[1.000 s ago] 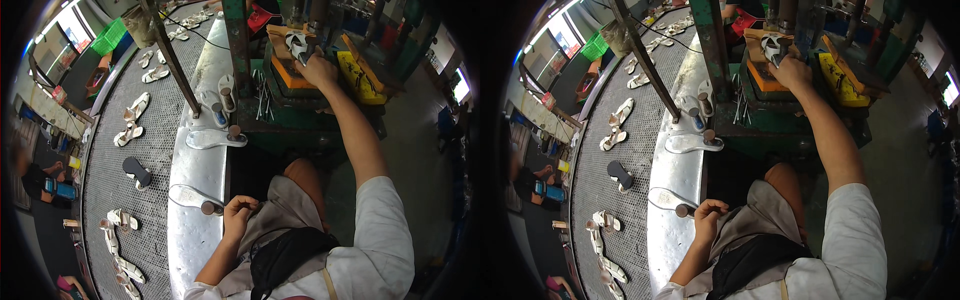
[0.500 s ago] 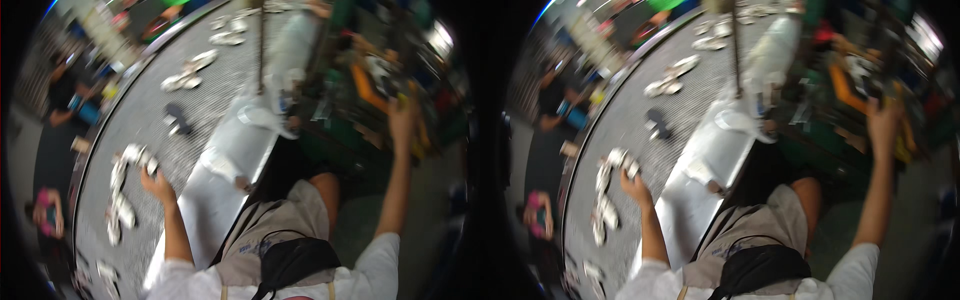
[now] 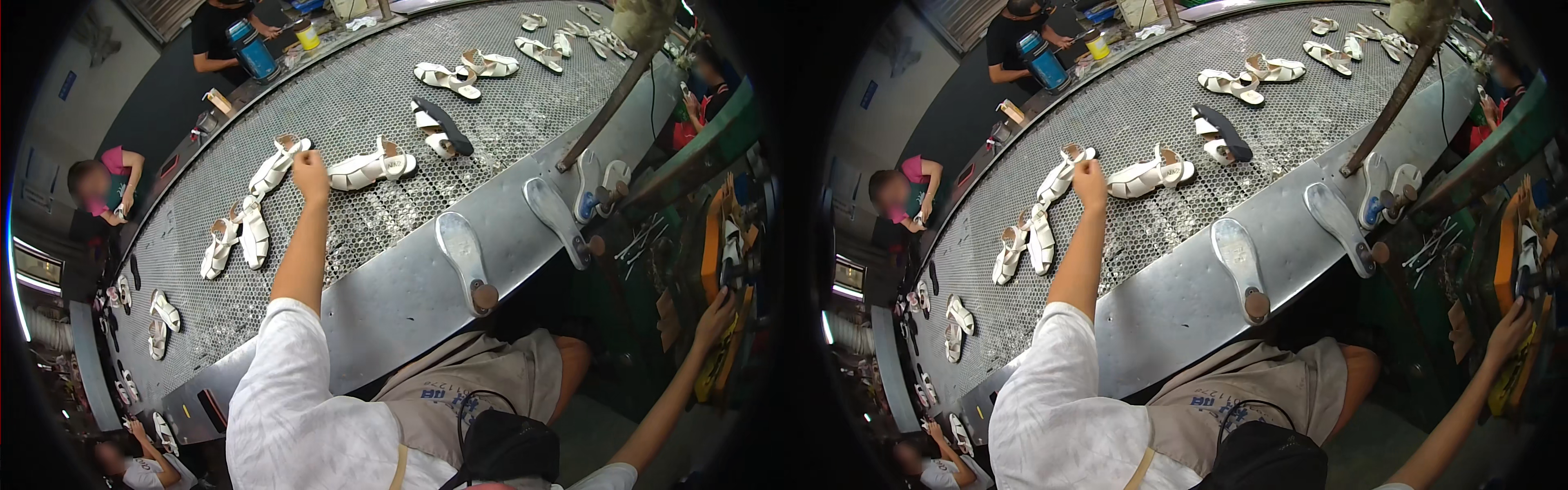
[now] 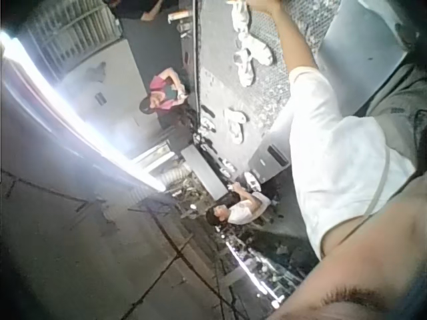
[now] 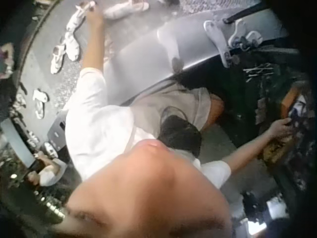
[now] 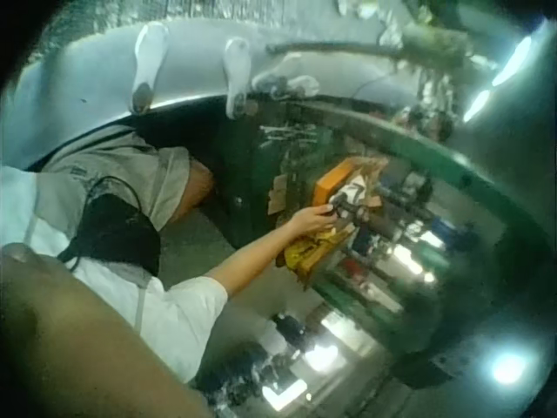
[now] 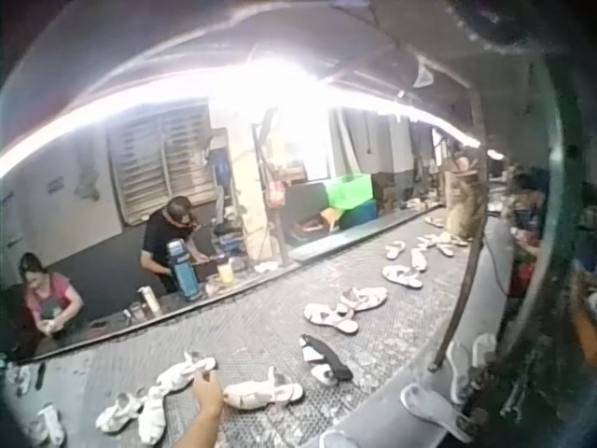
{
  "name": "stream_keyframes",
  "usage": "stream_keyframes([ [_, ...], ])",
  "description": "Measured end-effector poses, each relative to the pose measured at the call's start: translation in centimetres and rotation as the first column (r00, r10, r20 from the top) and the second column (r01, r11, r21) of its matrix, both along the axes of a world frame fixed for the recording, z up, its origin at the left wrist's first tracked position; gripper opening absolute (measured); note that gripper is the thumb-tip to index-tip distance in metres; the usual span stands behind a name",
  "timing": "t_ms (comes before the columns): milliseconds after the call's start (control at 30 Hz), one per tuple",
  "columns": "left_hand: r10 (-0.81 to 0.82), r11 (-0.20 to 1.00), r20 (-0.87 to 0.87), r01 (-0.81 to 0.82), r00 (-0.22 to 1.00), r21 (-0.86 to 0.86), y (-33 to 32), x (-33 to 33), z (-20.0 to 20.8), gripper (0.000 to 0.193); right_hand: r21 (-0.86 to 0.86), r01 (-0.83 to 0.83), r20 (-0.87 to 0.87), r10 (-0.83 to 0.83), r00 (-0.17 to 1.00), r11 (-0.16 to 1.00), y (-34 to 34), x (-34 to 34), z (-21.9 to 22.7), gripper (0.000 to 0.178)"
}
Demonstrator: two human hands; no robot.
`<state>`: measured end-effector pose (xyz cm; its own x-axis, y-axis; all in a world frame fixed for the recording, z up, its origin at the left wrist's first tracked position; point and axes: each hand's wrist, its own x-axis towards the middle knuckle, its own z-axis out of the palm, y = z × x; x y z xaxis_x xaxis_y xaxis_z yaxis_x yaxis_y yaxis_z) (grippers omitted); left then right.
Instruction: Assembling sandal components using a press machine.
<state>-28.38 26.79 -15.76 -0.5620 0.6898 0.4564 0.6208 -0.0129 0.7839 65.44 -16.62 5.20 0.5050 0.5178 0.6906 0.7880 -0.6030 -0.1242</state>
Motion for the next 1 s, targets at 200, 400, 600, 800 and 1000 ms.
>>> stream_keyframes([
  [200, 0.208, 0.977, 0.718, -0.111, 0.664, -0.180, 5.0, -10.0, -3.1, 0.045, 0.057, -0.019, 0.010, 0.019, 1.000, 0.998, 0.2, -0.3, -2.0, 0.061],
  [400, 0.128, 0.903, 0.594, 0.153, 0.795, -0.401, 5.7, -10.1, -3.7, 0.054, 0.083, -0.026, 0.048, 0.022, 0.999, 0.996, 0.7, -1.4, -1.7, 0.060],
  [600, -0.151, 0.988, 0.748, 0.070, 0.647, 0.139, 1.1, -5.7, 1.1, 0.039, 0.026, 0.010, 0.043, -0.011, 0.999, 1.000, -1.3, -1.4, -0.9, 0.059],
  [800, -0.676, 0.721, 0.726, 0.094, -0.125, 0.687, -11.1, -2.5, 8.8, 0.051, -0.172, 0.114, 0.011, -0.114, 0.993, 0.978, 0.9, 0.9, 2.9, 0.064],
  [1000, -0.527, 0.664, 0.654, 0.219, -0.543, 0.715, -15.8, -0.4, 5.1, 0.046, -0.189, 0.228, -0.360, -0.283, 0.889, 0.955, 6.4, -4.8, 7.5, 0.056],
])
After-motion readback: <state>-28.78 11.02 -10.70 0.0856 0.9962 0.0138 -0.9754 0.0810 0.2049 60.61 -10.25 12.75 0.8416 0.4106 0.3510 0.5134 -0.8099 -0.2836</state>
